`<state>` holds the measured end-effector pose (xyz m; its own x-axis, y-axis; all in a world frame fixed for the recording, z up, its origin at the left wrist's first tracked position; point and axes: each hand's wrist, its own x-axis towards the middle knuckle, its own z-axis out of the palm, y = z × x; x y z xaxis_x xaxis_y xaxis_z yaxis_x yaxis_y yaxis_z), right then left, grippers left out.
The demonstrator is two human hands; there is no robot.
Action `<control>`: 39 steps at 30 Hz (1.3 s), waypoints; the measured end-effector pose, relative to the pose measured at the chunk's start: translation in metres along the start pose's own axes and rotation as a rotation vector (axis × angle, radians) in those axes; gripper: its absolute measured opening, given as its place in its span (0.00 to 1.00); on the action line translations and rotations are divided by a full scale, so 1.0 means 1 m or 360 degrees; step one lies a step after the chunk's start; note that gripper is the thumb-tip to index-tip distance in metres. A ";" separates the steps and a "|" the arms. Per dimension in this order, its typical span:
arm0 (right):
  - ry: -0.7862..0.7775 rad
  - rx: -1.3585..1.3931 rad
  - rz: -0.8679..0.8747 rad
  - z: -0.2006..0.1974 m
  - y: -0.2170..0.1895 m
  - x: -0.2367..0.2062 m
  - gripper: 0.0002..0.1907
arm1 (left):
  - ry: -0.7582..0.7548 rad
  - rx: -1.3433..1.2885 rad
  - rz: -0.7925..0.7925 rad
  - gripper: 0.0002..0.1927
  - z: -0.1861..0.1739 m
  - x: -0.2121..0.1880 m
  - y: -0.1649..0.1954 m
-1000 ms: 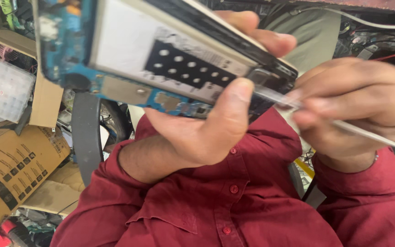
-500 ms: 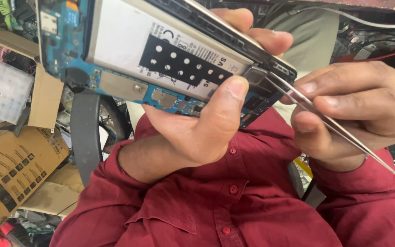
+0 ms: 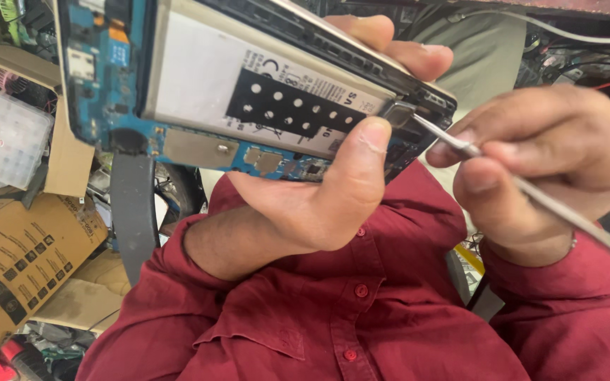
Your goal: The person sits at a cluttered repair bench and disassembles a Samsung smartphone. They pry the back cover off using a metal pry tool, separate the cover from the frame, remove the battery, and use tweezers to work on the exposed internal components.
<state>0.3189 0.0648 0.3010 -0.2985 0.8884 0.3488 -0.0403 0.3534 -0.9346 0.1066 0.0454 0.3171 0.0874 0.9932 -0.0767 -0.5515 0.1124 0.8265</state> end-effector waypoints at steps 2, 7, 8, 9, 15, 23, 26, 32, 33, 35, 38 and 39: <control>0.0163 0.0298 0.0163 0.003 0.002 -0.005 0.05 | 0.0011 -0.0014 0.0014 0.28 0.003 0.000 -0.003; 0.0307 0.0853 0.0490 -0.002 0.012 -0.019 0.05 | 0.0047 0.0005 -0.0055 0.28 0.006 -0.002 -0.007; 0.0325 0.0930 0.0546 -0.004 0.013 -0.021 0.05 | 0.0050 0.0015 -0.0070 0.28 0.006 -0.003 -0.007; 0.0332 0.1004 0.0596 -0.005 0.014 -0.024 0.05 | 0.0055 0.0032 -0.0080 0.27 0.007 -0.004 -0.008; 0.0326 0.1173 0.0709 -0.007 0.017 -0.039 0.05 | -0.0054 0.0128 -0.0122 0.28 0.005 -0.015 -0.012; 0.0347 0.1116 0.0738 -0.011 0.024 -0.041 0.04 | -0.0147 0.0294 -0.0143 0.25 -0.001 -0.016 -0.013; 0.0341 0.1190 0.0737 -0.013 0.030 -0.046 0.04 | -0.0106 0.0189 -0.0096 0.24 -0.002 -0.013 -0.023; 0.0453 0.0792 0.0373 -0.020 0.043 -0.052 0.11 | 0.0154 -0.0099 -0.0047 0.27 0.004 -0.006 -0.032; 0.0483 0.0673 0.0282 -0.020 0.044 -0.050 0.13 | 0.0203 -0.0125 -0.0018 0.27 0.006 -0.004 -0.031; 0.0437 0.0414 0.0160 -0.022 0.039 -0.043 0.18 | 0.0260 -0.0238 0.0012 0.26 0.008 0.000 -0.027; 0.0314 0.0096 0.0085 -0.023 0.024 -0.023 0.23 | 0.0273 -0.0462 -0.0010 0.25 0.008 0.005 -0.018; 0.0343 0.0055 0.0072 -0.018 0.021 -0.015 0.22 | 0.0266 -0.0512 -0.0041 0.24 0.007 0.008 -0.016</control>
<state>0.3400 0.0641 0.2769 -0.0900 0.9466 0.3097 -0.0655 0.3046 -0.9502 0.1216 0.0510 0.3075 -0.0174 0.9781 -0.2072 -0.7860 0.1147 0.6074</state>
